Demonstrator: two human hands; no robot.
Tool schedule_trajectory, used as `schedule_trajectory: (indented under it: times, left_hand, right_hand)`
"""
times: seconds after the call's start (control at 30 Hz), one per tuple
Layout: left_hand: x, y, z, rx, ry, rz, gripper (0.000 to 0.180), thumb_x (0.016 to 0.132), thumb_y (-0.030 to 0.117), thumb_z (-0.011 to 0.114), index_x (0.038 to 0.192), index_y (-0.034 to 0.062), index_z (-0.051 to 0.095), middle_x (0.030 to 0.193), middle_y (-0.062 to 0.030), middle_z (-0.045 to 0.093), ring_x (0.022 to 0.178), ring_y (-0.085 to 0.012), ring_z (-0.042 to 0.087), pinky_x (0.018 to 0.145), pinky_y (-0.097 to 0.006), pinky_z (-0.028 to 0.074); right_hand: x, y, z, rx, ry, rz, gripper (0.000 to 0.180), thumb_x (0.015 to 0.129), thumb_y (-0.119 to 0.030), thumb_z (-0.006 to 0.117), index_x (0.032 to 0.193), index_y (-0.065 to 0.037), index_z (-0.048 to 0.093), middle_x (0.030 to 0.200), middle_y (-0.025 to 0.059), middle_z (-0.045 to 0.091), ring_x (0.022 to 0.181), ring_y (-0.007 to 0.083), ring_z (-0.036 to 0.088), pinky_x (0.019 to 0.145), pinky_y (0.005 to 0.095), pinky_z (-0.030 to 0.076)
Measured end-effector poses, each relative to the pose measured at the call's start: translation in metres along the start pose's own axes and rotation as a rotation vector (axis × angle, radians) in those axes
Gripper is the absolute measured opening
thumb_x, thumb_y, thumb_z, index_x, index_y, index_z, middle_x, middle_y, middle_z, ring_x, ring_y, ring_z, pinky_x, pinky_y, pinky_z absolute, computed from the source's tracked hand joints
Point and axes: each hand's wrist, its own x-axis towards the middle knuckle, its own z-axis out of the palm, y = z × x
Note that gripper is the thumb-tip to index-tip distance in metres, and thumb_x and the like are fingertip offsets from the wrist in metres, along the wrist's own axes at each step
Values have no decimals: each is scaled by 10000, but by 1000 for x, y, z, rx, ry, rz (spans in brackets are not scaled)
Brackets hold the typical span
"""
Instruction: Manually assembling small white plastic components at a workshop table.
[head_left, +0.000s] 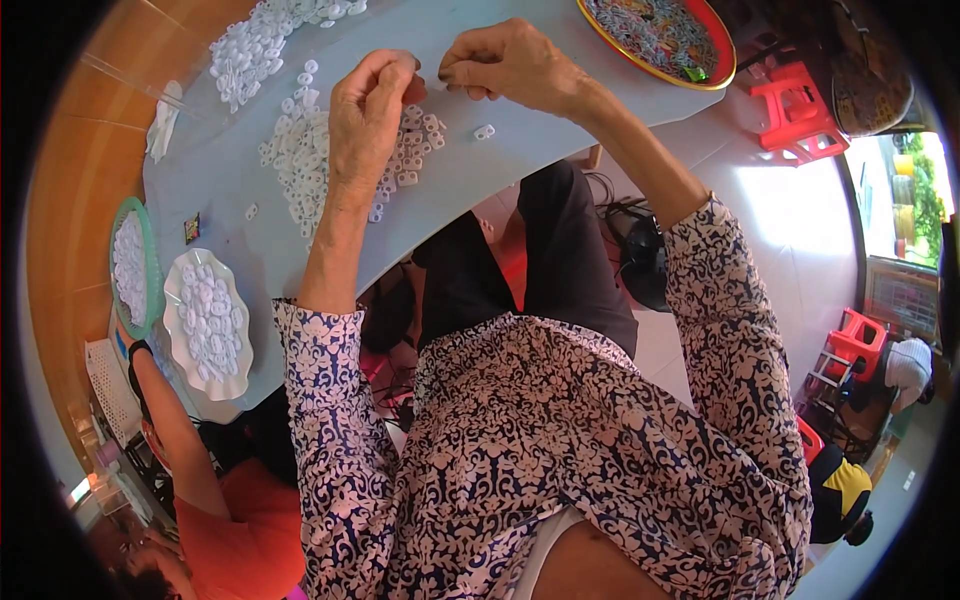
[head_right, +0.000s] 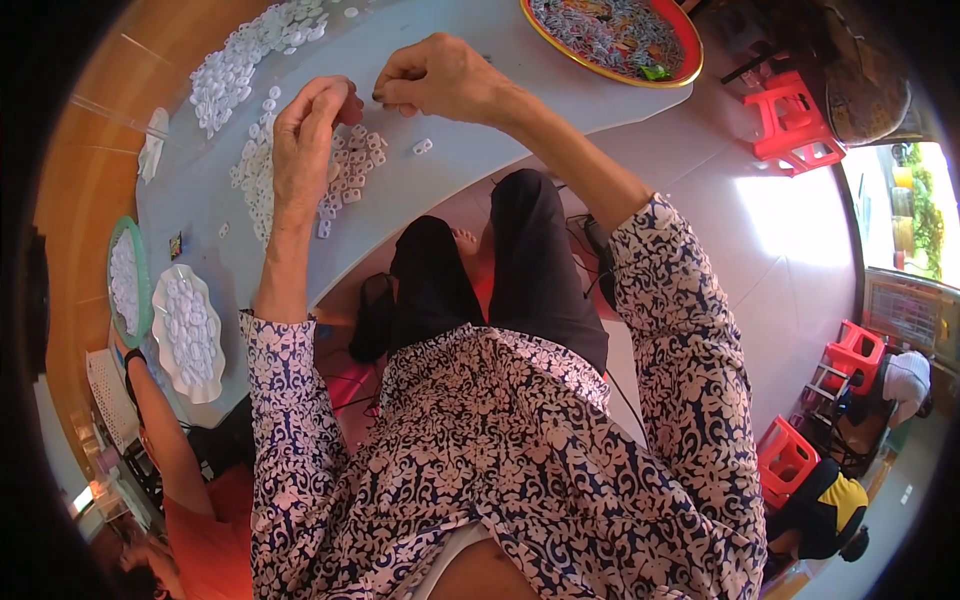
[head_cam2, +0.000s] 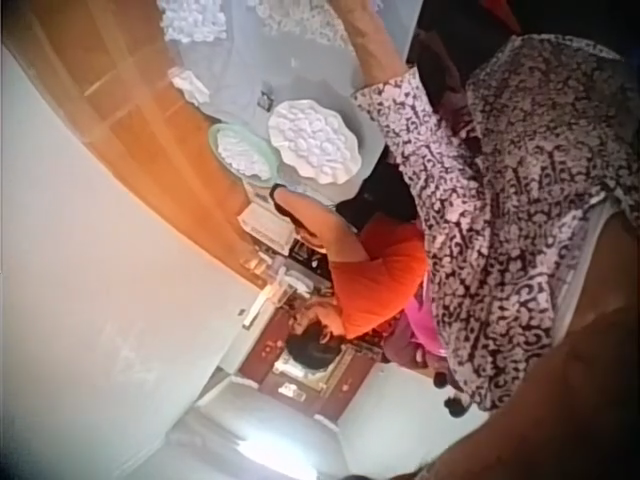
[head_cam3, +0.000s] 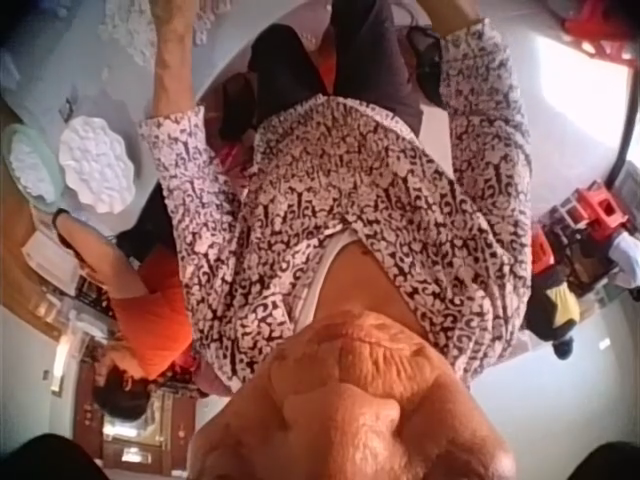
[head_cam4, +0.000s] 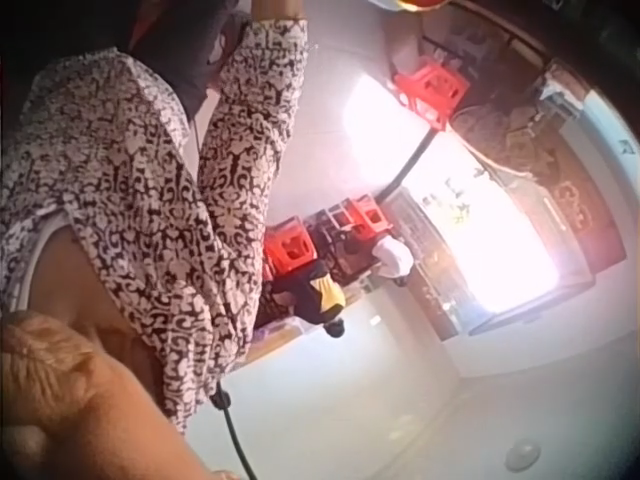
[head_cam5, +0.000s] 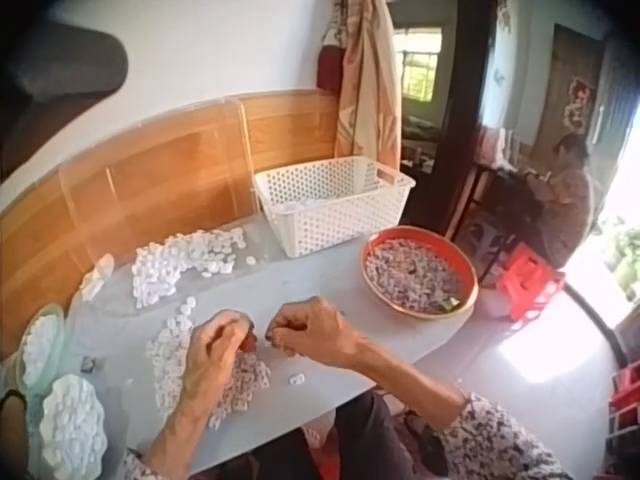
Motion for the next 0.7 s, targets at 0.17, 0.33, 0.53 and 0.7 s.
schedule_trajectory:
  times: [0.17,0.33,0.53,0.7]
  left_hand:
    - [1,-2,6,6,-104,-49,200,888,184,583,926,-5,634,764,-24,620,730,-92,588,689,-228,469]
    - [-2,-9,5,-126,17,26,175,897,165,587,922,-2,631,757,-14,610,707,-74,565,649,-211,445]
    - [-6,-1,13,-117,-22,-43,185,911,177,561,906,3,624,720,-1,590,672,-65,524,635,-214,435]
    - [-9,6,11,-122,-38,-53,186,916,175,547,900,2,614,705,-9,583,661,-67,519,630,-224,437]
  right_hand:
    - [-5,2,13,370,160,63,204,929,-174,584,930,8,675,690,11,595,609,61,504,546,226,432]
    - [0,-4,13,204,156,-6,246,925,-229,595,896,-2,684,637,0,566,582,64,486,533,225,416]
    - [64,37,-22,-502,420,-337,160,817,-59,559,912,-14,680,875,155,675,752,309,640,661,360,517]
    - [91,45,-21,-724,258,-326,196,762,56,552,921,-5,648,983,167,640,924,325,624,761,392,527]
